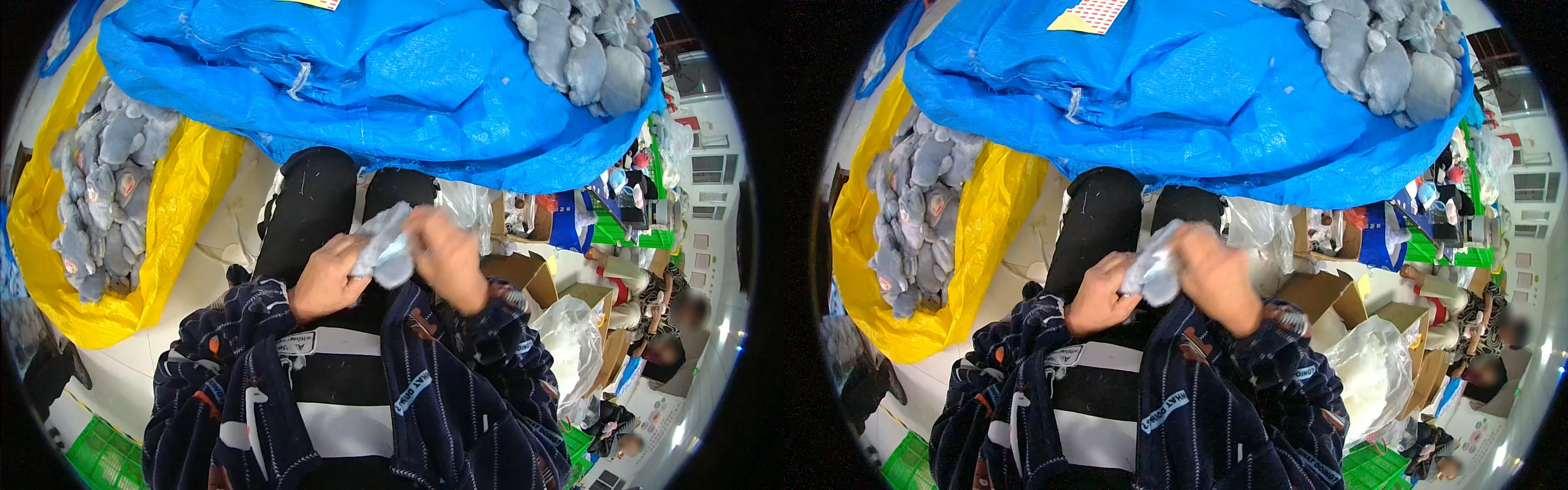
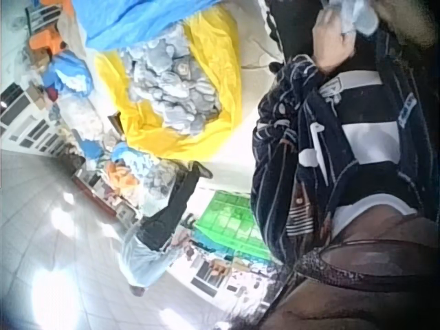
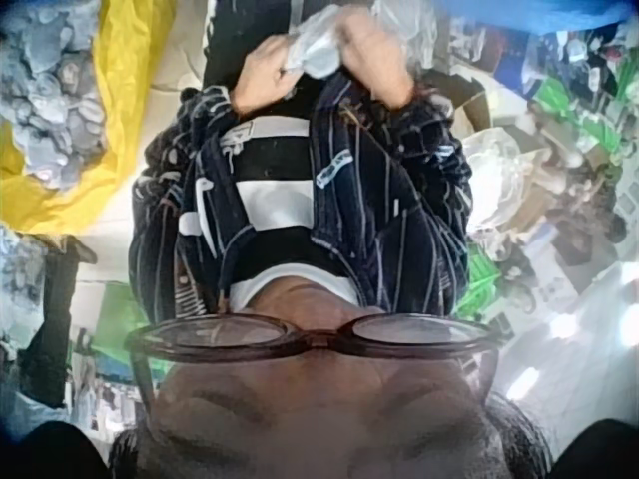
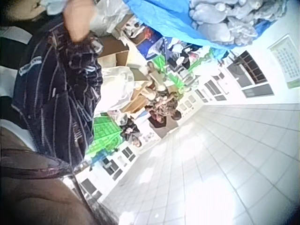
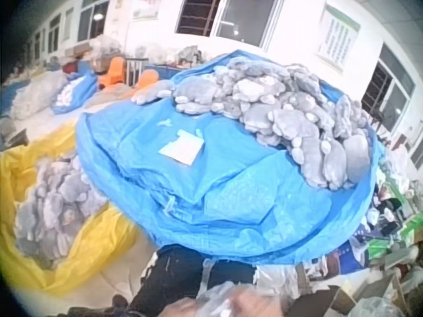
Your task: The person sits on the floor and repeatedly sews small gray stuffed toys by hand using a needle and thread. They pick up each toy, stitch along seams, and place the finished items into a blue tarp bag.
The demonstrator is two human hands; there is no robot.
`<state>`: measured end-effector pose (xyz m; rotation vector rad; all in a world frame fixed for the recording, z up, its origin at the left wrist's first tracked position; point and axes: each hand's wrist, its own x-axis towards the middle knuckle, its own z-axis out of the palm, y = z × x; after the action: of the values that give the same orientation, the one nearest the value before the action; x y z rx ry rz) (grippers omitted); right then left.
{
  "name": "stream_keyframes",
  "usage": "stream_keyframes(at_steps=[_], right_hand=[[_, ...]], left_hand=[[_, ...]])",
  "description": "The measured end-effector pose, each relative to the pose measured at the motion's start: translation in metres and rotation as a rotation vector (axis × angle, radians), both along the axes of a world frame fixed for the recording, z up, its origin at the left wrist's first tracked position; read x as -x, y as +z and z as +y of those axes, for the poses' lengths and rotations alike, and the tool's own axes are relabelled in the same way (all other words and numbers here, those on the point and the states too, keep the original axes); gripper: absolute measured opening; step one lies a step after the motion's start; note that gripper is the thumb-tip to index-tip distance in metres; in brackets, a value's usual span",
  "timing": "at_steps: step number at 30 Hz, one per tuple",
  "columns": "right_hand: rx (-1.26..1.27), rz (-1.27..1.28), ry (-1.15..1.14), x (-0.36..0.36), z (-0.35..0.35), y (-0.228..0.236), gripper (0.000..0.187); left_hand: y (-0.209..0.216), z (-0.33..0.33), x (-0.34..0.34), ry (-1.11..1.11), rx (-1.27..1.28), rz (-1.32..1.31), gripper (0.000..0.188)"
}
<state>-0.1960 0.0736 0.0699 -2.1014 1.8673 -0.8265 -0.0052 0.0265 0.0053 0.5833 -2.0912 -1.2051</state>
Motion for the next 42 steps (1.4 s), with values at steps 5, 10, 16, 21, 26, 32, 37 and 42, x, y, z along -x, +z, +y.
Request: stream_keyframes(at_steps=[5, 10, 16, 21, 26, 32, 37, 42], right_hand=[[-0.357, -0.424, -0.095, 0.057, -0.014, -0.066, 0.024], [-0.172, -0.150, -0.049, 0.028, -0.026, -0.019, 0.014], [0.046, -0.002, 0.244, -0.038, -0.011, 0.031, 0.028], [-0.207, -0.564, -0.048, 0.004, -0.012, 0.036, 0.034], [-0.313, -0.831, -0.276, 0.000, -0.005, -0.002, 0.028], [-0.355, -1.107, -0.383, 0.003, -0.008, -0.029, 0.029], [-0.467, -1.257, -0.460, 0.013, -0.012, -0.051, 0.026], [-0.029, -0.742, -0.464, 0.024, -0.004, -0.064, 0.031]], left_hand=[[-0.012, 0.002, 0.000, -0.081, 0.168, 0.038, 0.035], [-0.001, 0.000, -0.006, 0.041, 0.003, 0.023, 0.028], [0.012, -0.018, -0.014, -0.004, -0.434, 0.164, 0.035], [0.001, -0.037, -0.030, -0.042, -0.979, 0.409, 0.048], [0.023, -0.049, -0.020, -0.078, -0.583, 0.286, 0.043], [0.008, -0.044, -0.004, 0.012, -1.146, 0.418, 0.029], [-0.010, -0.064, -0.003, 0.027, -1.183, 0.258, 0.035], [-0.007, -0.053, -0.035, 0.079, -0.800, 0.142, 0.037]])
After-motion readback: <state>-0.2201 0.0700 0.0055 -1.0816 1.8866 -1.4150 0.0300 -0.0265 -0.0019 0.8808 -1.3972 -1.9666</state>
